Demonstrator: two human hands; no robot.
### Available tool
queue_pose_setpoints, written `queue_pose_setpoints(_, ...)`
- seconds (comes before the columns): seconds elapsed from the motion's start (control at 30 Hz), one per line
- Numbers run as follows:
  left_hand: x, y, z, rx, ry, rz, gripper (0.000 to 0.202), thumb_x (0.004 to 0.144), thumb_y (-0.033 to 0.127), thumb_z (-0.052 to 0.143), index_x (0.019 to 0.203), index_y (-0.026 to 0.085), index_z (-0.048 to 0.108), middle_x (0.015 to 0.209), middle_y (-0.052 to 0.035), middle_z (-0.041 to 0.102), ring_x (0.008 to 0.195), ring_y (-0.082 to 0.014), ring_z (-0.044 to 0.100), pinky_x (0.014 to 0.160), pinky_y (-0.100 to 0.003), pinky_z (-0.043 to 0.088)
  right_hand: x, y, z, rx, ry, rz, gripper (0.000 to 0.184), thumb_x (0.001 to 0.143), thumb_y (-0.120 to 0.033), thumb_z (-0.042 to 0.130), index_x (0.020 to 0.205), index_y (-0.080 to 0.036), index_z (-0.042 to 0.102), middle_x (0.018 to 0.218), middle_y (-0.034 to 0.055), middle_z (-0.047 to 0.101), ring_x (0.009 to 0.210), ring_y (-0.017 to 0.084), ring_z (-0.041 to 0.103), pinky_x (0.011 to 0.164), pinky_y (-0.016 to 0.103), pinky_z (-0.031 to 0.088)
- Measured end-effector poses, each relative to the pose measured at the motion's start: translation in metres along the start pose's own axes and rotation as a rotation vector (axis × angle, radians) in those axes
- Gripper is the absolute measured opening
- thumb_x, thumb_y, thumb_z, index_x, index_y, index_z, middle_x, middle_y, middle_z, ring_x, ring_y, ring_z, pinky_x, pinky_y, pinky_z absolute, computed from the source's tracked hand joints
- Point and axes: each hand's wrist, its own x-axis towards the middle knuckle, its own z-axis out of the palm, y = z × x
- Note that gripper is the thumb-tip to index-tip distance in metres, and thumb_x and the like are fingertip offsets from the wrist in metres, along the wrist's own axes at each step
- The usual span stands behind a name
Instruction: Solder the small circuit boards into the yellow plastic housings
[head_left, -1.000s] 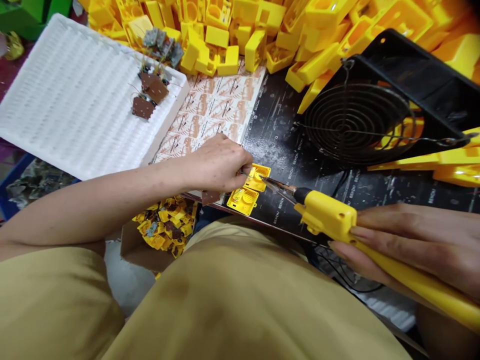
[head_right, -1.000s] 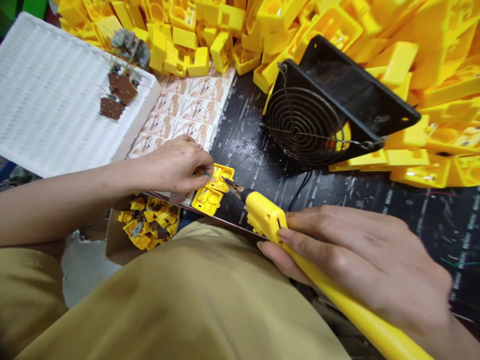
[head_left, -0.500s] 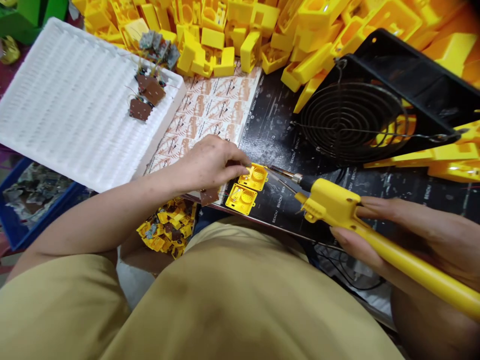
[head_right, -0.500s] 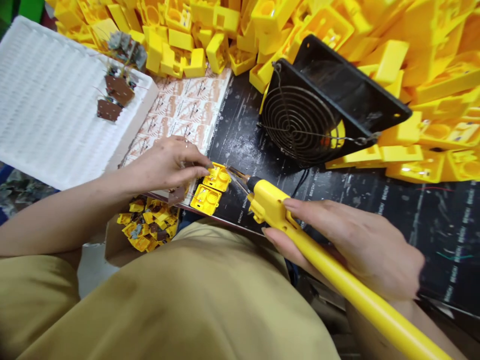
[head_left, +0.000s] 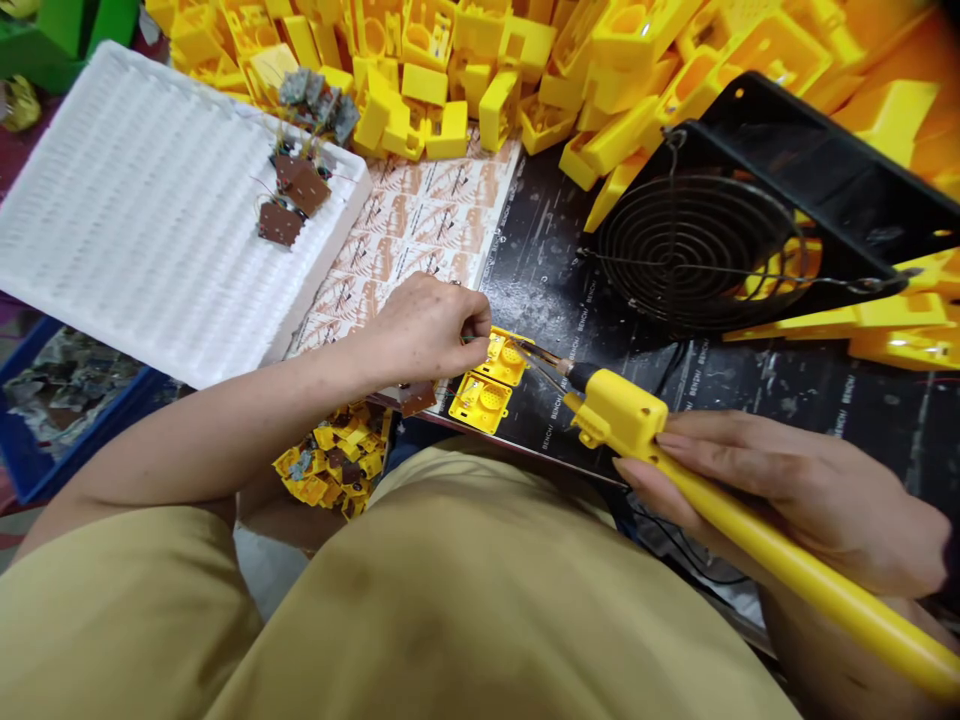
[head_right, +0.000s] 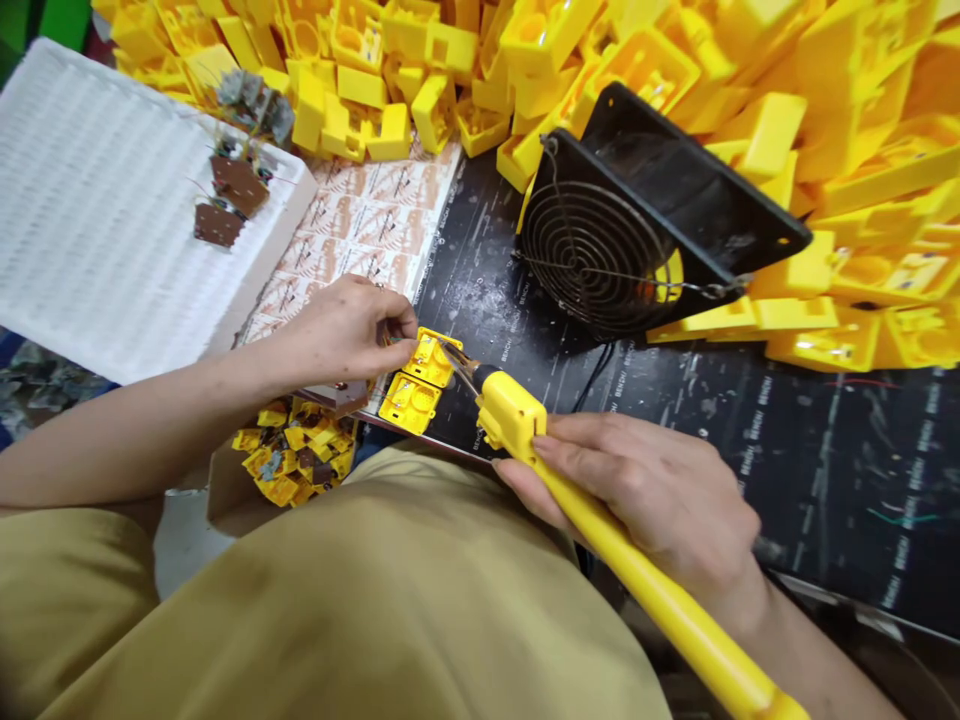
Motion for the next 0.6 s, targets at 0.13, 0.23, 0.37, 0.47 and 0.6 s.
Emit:
queue_pose_setpoints(0.13, 0.001, 0.001, -0.002, 0.005, -0.029, -0.018, 0.018, 0.074, 0.022, 0.058, 0.08, 0.016, 0.074, 0.066, -0.0025, 0.069, 0.063, -0.0157, 0.063, 0.065, -0.026, 0.045, 0.013, -0.002, 0.001, -0.008, -0.046, -0.119, 0.008, 0.087, -0.017, 0.067, 0.086, -0.017, 0.059, 0.077, 0.0011, 0.067, 0.075, 0.009, 0.066, 0.072, 0.017, 0.056)
queue_pose_setpoints(0.23, 0.002, 0.0, -0.002, 0.007, -0.025, -0.005, 0.019, 0.074, 0.023, 0.057, 0.081, 0.016, 0.074, 0.066, -0.0027, 0.069, 0.063, -0.0155, 0.063, 0.065, -0.026, 0.045, 0.018, 0.0, 0.004, -0.058, -0.05, -0.207, 0.01, 0.085, -0.015, 0.068, 0.086, -0.016, 0.058, 0.079, 0.0014, 0.066, 0.074, 0.007, 0.065, 0.072, 0.016, 0.055)
queue_pose_setpoints(0.37, 0.003, -0.001, 0.0, 0.002, -0.005, 0.006, 0.02, 0.073, 0.024, 0.057, 0.08, 0.016, 0.074, 0.065, -0.0022, 0.069, 0.062, -0.0148, 0.062, 0.063, -0.025, 0.045, 0.021, -0.002, 0.002, -0.1, -0.053, -0.256, 0.013, 0.084, -0.015, 0.069, 0.085, -0.017, 0.057, 0.078, 0.0006, 0.066, 0.071, 0.007, 0.064, 0.071, 0.015, 0.054)
queue_pose_setpoints(0.47, 0.004, -0.001, 0.001, -0.022, -0.004, 0.011, 0.019, 0.071, 0.023, 0.057, 0.079, 0.017, 0.074, 0.062, -0.0007, 0.066, 0.059, -0.0133, 0.06, 0.062, -0.024, 0.044, 0.021, -0.008, -0.007, -0.073, -0.069, -0.159, 0.01, 0.086, -0.016, 0.067, 0.086, -0.018, 0.057, 0.078, 0.0006, 0.066, 0.071, 0.007, 0.064, 0.068, 0.016, 0.053)
queue_pose_setpoints(0.6, 0.004, -0.001, 0.001, -0.032, -0.019, 0.015, 0.019, 0.071, 0.022, 0.057, 0.078, 0.017, 0.074, 0.061, -0.0002, 0.065, 0.057, -0.0128, 0.058, 0.062, -0.024, 0.044, 0.016, -0.014, -0.014, -0.024, -0.007, -0.032, 0.017, 0.082, -0.018, 0.072, 0.089, -0.022, 0.057, 0.075, -0.0017, 0.065, 0.067, 0.007, 0.064, 0.06, 0.017, 0.052)
